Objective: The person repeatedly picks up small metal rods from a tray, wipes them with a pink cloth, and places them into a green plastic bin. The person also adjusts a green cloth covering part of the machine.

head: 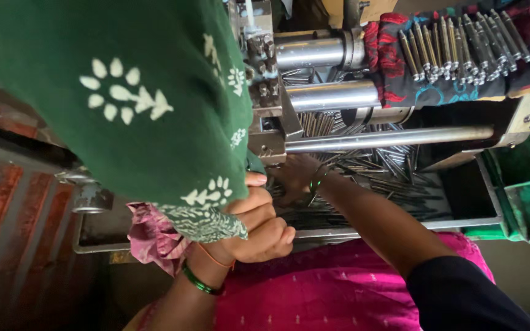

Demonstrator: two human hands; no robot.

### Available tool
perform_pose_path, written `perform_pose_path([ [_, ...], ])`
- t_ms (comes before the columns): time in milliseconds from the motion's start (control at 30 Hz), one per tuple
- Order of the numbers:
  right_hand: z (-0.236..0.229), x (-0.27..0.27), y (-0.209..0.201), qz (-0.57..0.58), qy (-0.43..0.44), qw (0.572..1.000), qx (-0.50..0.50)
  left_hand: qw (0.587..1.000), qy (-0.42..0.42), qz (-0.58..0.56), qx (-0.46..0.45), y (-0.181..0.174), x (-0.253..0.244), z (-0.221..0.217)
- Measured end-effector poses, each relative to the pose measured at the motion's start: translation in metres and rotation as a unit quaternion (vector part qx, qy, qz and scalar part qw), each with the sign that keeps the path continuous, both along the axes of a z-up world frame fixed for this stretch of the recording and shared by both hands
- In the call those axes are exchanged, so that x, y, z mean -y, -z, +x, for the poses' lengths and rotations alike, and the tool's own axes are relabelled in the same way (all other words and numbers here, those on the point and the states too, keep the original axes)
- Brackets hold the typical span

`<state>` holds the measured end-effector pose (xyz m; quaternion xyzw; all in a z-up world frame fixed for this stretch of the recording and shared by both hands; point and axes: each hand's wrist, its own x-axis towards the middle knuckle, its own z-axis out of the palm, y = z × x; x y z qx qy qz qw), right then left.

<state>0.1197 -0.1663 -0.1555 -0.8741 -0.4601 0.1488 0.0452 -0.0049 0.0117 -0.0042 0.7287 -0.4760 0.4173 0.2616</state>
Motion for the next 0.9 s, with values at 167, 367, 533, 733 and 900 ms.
perform_pose_path([
  [167,0.000,-0.002,0.002,-0.092,0.034,0.995,-0.028,0.999,-0.006,-0.009,-0.043,-0.001,0.005,-0.004],
  [367,0.008,0.015,0.017,0.085,0.027,0.996,0.007,0.999,-0.006,-0.004,-0.048,-0.001,0.006,-0.004],
  [533,0.005,0.019,0.013,-0.036,0.013,0.999,0.037,0.999,-0.006,-0.007,-0.042,-0.001,0.006,-0.003],
  [733,0.007,0.013,0.015,-0.078,0.014,0.997,0.003,0.999,-0.014,0.000,-0.049,0.000,0.005,-0.003],
  [900,0.005,0.010,0.022,0.013,-0.028,0.997,0.070,0.999,-0.018,0.001,-0.052,-0.001,0.007,-0.003],
])
